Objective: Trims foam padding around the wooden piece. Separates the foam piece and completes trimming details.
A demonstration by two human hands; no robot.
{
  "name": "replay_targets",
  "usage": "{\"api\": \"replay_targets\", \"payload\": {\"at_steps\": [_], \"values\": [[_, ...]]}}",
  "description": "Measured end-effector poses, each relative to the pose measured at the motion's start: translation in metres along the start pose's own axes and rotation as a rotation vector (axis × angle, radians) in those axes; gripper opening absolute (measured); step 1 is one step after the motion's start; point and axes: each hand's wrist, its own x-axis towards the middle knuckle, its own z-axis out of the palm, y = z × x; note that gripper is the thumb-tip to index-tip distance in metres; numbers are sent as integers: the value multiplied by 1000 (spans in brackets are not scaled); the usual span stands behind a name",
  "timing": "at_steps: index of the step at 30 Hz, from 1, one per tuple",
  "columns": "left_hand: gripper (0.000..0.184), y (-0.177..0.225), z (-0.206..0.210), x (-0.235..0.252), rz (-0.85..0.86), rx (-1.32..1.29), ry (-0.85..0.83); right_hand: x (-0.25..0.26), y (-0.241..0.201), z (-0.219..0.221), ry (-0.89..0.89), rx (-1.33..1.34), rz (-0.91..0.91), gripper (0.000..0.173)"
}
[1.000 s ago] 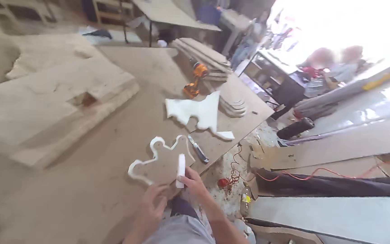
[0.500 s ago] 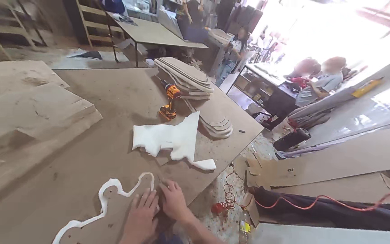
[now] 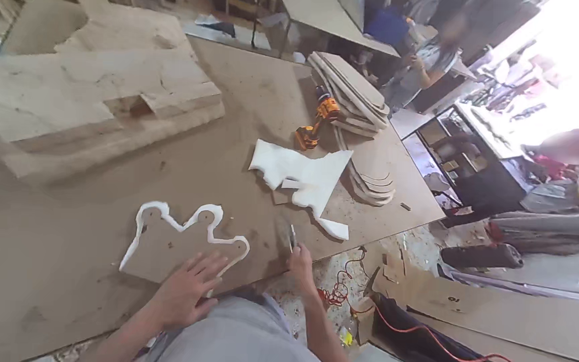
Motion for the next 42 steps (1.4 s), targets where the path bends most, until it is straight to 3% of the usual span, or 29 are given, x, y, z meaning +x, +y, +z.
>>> {"api": "replay_targets", "payload": {"at_steps": [3,5,11,15,17,21,24,31,42], "values": [[56,-9,-13,-67,-128,-60,138,-3,-1,0,-111,585,103,34],[58,-3,-24,-101,-268,-163,270,-15,-14,8,-222,716,126,32],[43,5,-38,-113,-625,-268,588,-39,-72,68,-458,529,-189,36],[40,-18,-44,-89,-685,-240,561,-54,-98,98,-538,392,-222,36],[39,-31,-45,-77,-671,-213,514,-62,-105,107,-497,233,-289,39],[33,-54,-36,-38,-611,-146,398,-78,-114,116,-188,-384,-379,48],[29,-67,-25,1,-553,-126,348,-90,-118,120,-16,-628,-407,51],[31,-79,-20,35,-558,-17,348,-83,-104,141,72,-583,-627,54],[29,-78,-18,32,-557,37,360,-75,-101,148,37,-612,-636,54]]}}
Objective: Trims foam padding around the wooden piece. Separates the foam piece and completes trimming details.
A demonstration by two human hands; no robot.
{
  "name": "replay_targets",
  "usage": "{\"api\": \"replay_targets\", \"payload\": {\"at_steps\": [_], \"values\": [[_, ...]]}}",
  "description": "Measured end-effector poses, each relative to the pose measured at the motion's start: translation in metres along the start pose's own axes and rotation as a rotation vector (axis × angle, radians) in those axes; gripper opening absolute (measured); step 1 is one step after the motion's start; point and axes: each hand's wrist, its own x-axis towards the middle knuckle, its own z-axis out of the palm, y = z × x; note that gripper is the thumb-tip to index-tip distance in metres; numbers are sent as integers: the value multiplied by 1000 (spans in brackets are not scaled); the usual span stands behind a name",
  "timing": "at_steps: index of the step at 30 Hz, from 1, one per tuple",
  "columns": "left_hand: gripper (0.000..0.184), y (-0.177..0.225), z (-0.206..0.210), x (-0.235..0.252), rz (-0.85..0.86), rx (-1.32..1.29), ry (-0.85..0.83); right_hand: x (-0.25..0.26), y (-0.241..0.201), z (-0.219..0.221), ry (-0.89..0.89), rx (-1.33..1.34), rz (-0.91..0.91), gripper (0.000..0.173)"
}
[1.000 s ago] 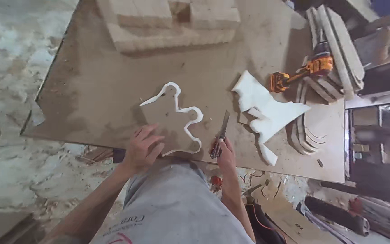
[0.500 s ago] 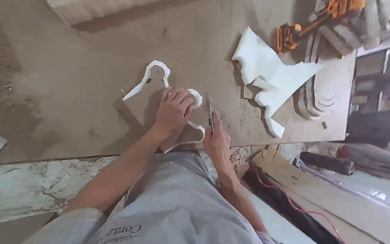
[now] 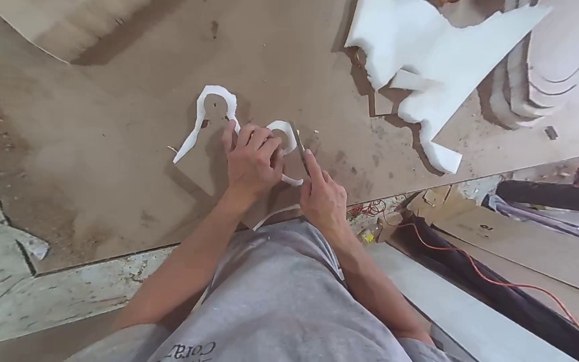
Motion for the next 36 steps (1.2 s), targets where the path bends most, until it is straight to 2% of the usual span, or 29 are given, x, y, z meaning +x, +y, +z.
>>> {"api": "replay_targets", "payload": {"at_steps": [5,9,12,16,21,23,25,28,31,33,36], "values": [[26,3,-1,-1,-3,15,-5,14,-7,-9,-162,-49,60,62],[25,1,1,1,-12,25,12,0,-3,-10,-107,-63,26,57],[24,4,0,-1,-8,28,7,14,-13,-10,-196,-52,80,62],[25,4,-2,2,-20,30,-1,-4,-8,-15,-141,-79,30,56],[26,6,-3,0,-19,32,-26,5,-16,-16,-238,-100,68,61],[25,5,-3,1,-18,37,2,-8,-11,-23,-208,-103,38,54],[25,3,-2,2,-19,33,-6,-4,-10,-20,-184,-79,24,55],[26,7,-2,-1,-28,17,-35,9,-18,-17,-252,-65,79,62],[25,4,-5,2,-35,27,-29,-6,-17,-27,-276,-100,83,56],[25,4,-4,1,-26,30,-30,-2,-19,-25,-272,-84,97,58],[26,7,-6,-1,-32,38,-43,-3,-28,-32,-363,-122,133,60]]}}
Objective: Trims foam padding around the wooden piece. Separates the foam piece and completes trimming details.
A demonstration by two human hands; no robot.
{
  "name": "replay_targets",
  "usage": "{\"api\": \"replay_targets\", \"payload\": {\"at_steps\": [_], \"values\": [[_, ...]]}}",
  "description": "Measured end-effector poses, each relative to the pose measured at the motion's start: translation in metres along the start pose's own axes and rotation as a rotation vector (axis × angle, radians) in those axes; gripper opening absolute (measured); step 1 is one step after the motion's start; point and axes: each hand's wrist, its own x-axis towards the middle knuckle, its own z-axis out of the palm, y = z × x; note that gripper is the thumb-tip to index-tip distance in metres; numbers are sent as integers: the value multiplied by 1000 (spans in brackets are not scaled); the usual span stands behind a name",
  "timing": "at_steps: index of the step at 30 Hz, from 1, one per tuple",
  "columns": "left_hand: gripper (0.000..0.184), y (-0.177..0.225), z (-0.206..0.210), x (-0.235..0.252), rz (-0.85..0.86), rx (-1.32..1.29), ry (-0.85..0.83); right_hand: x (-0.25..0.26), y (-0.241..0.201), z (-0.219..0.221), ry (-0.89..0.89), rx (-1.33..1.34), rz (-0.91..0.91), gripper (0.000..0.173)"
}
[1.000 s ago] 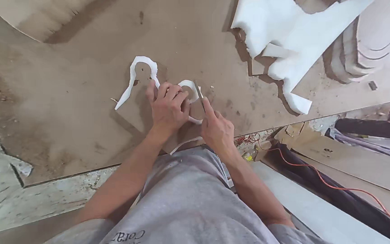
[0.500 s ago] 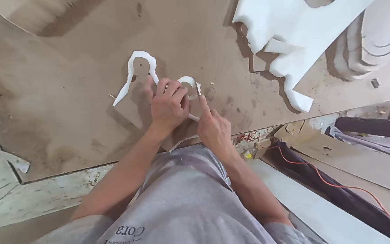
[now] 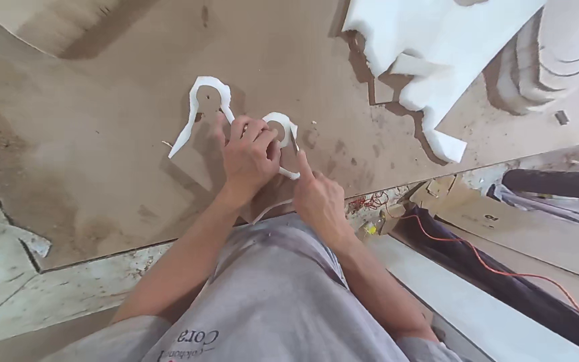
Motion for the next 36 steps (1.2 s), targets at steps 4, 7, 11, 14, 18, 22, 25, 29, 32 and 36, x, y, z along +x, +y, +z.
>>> {"api": "replay_targets", "payload": {"at_steps": [4,7,11,14,18,22,25,29,32,36], "values": [[25,-1,5,3,4,35,47,-38,23,-36,-132,18,29,57],[30,-5,6,4,30,9,33,-41,65,-55,-83,375,30,54],[35,-11,-5,-4,71,-112,170,16,93,-46,46,846,32,38],[33,-14,-23,-34,-36,-4,276,52,82,-24,1,581,45,38],[42,-7,-47,-104,-307,118,202,60,86,9,-133,373,-93,53],[40,37,-31,-134,-115,90,30,70,111,6,-57,511,-93,37],[63,69,-13,-103,34,81,-148,99,149,-29,154,679,37,56],[75,84,6,-69,49,21,-418,127,179,-73,125,741,20,45],[58,81,-10,-76,41,-6,-518,121,169,-82,-15,686,-285,34],[64,54,-41,-129,-52,72,-465,104,141,-71,-69,283,-725,35]]}}
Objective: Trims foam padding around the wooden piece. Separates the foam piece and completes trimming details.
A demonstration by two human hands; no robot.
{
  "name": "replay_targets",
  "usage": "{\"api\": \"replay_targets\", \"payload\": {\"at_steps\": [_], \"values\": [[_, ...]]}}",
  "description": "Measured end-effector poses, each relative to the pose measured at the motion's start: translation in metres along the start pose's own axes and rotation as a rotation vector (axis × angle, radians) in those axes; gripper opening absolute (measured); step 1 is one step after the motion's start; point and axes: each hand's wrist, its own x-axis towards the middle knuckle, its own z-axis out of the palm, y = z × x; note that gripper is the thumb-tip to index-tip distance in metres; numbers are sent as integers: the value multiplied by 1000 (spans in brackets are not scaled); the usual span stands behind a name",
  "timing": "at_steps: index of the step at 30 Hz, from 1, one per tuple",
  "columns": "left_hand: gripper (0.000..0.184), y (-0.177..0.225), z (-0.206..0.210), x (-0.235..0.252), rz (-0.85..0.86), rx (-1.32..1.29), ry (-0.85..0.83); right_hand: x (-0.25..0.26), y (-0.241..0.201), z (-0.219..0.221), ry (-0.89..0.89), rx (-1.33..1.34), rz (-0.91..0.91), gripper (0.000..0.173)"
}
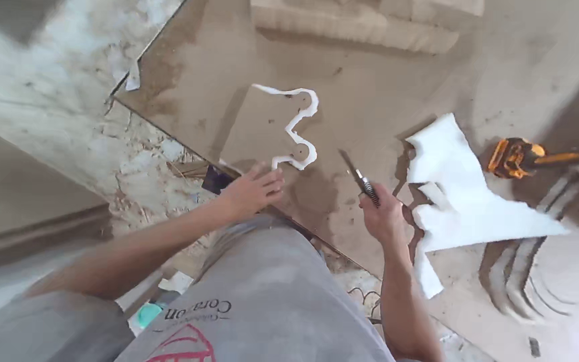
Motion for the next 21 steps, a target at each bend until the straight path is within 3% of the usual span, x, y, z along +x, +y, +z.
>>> {"api": "replay_targets", "payload": {"at_steps": [3,6,8,12,21], "values": [[70,-22,-3,-36,-97,-23,128,13,-17,21,-99,-172,-169,40],[45,-26,-5,-41,-241,-155,457,36,-25,37,-130,-288,-345,37],[40,-31,-6,-30,-393,-156,568,50,-29,42,-177,-361,-398,35],[43,-49,1,-8,-547,-162,542,67,-34,46,-253,-452,-423,36],[47,-53,12,0,-560,-205,547,74,-19,47,-257,-480,-451,35]]}}
